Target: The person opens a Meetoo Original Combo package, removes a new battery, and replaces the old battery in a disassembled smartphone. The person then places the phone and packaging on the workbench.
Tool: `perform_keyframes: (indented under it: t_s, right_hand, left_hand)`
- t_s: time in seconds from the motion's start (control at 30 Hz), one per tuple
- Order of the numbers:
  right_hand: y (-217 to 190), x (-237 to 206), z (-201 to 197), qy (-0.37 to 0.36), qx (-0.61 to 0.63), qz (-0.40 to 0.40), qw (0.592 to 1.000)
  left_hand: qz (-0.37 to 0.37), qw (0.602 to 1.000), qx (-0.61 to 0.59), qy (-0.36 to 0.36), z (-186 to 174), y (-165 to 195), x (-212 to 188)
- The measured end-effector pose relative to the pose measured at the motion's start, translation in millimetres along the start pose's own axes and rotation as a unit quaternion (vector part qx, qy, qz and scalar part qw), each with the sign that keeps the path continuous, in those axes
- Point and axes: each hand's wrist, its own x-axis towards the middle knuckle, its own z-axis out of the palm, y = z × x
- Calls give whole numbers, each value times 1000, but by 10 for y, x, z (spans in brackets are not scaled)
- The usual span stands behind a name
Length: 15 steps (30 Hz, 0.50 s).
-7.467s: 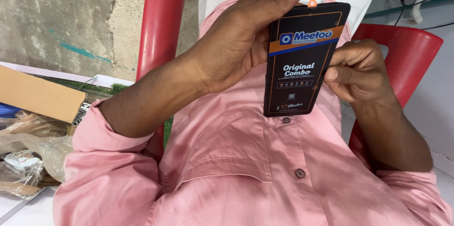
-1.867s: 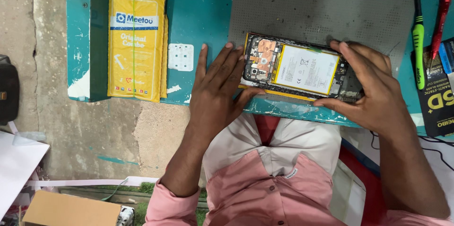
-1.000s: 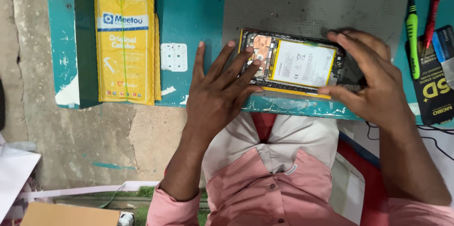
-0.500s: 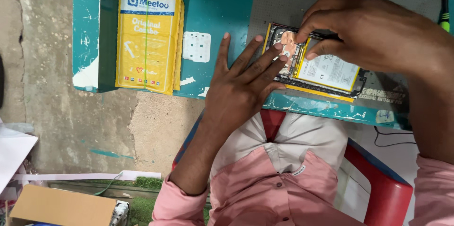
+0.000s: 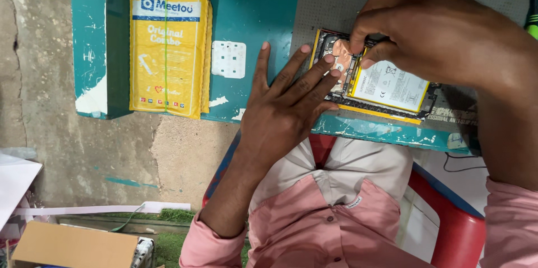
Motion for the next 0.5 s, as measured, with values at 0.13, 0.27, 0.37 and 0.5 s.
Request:
perform_keyframes:
  t_s: [0.13, 0.27, 0.37, 0.5]
  right_hand:
    - [-112, 109, -120, -89, -31, 65, 993]
    - [-181, 198, -237, -111, -49, 68, 990]
    - [-185, 210, -243, -126, -44, 83, 988]
    - [-52, 204, -179, -135, -31, 73, 988]
  left_hand:
    - [1, 1000, 3, 1, -4, 4, -4]
    - [0, 1000, 0, 1, -9, 4, 6]
    - [-2, 1000, -3, 1, -11, 6, 11]
    - [1, 1000, 0, 3, -14, 4, 8]
